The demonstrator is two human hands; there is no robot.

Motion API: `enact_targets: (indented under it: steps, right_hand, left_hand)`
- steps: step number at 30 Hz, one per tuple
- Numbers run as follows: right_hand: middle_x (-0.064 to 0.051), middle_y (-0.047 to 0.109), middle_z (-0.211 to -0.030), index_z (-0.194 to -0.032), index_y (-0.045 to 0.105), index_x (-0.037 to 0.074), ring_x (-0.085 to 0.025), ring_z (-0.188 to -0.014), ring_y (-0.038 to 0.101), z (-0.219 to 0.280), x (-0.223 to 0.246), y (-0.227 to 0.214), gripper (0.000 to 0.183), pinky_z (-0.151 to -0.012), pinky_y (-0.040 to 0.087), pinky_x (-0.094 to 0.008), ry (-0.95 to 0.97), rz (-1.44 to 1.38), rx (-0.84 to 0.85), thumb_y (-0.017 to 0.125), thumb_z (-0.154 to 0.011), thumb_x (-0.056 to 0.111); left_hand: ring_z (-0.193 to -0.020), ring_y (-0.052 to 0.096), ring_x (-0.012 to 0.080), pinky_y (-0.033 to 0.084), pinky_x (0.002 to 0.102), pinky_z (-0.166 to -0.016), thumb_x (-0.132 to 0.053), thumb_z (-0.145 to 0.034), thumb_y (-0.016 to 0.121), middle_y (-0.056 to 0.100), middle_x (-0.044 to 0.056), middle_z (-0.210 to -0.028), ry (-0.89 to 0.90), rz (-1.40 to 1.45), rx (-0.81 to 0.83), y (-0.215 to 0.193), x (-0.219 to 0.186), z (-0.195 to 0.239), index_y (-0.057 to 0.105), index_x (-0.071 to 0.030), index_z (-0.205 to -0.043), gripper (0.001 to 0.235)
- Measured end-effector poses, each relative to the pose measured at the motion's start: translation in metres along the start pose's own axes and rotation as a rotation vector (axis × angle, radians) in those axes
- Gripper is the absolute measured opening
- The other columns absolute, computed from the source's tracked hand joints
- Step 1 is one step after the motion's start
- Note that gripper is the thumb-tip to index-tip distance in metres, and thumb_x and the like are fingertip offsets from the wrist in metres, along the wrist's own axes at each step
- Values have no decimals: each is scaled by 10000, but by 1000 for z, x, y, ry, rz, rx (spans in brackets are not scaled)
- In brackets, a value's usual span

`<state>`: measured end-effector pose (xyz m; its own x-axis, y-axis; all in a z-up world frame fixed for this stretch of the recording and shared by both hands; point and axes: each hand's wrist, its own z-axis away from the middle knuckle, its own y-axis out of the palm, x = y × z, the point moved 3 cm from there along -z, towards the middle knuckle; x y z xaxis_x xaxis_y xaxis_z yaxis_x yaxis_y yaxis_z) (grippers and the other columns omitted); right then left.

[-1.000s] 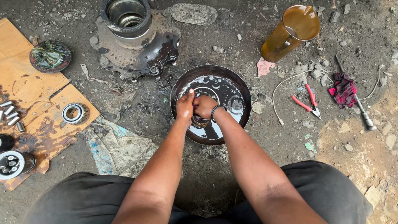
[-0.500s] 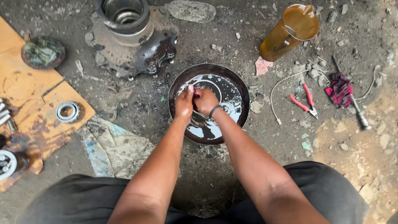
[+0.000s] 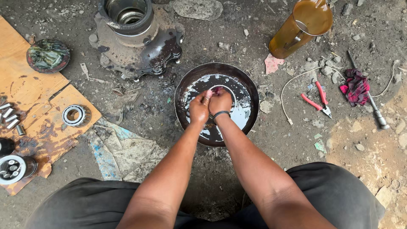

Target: The person cleans several small mechanical parts, including bearings and a cage, by scrubbing them with a rag in a pan of soapy water. The person picks up each part, scrubs it, and places it back into the pan or on a nearby surface.

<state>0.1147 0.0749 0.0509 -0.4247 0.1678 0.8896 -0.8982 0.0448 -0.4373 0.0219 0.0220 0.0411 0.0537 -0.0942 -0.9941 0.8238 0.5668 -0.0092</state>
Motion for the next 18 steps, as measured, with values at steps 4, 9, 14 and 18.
enact_targets:
  steps: [4,9,14,18]
  right_hand:
    - [-229,723,-866,-885,753,58,-403,-796,701,-8,7,2,145,-747,565,-458,-486,291,367,627,-822,89]
    - [-203,736,-793,-814,736,30,-322,-730,707,-16,0,10,100,-730,574,-458,-472,487,866,665,-804,100]
    - [-184,713,-796,-881,679,55,-295,-638,666,-11,-14,0,168,-638,558,-501,448,-441,272,515,-893,21]
    - [-150,700,-749,-877,714,32,-271,-652,677,4,-1,-1,135,-638,531,-411,148,-210,82,611,-936,96]
  left_hand:
    - [-790,624,145,528,329,-740,-511,-969,681,754,117,-886,-152,17,85,-13,3,-17,777,37,-995,557]
    - [-783,665,137,537,308,-754,-542,-950,672,766,87,-872,-122,-180,91,-30,-1,-18,778,14,-1039,573]
    - [-744,635,132,526,358,-656,-499,-892,670,745,48,-917,-273,72,66,-21,-3,-11,750,-48,-1146,524]
    - [-751,636,123,534,336,-692,-493,-927,696,752,70,-897,-142,13,89,-13,-10,-3,771,-4,-1100,524]
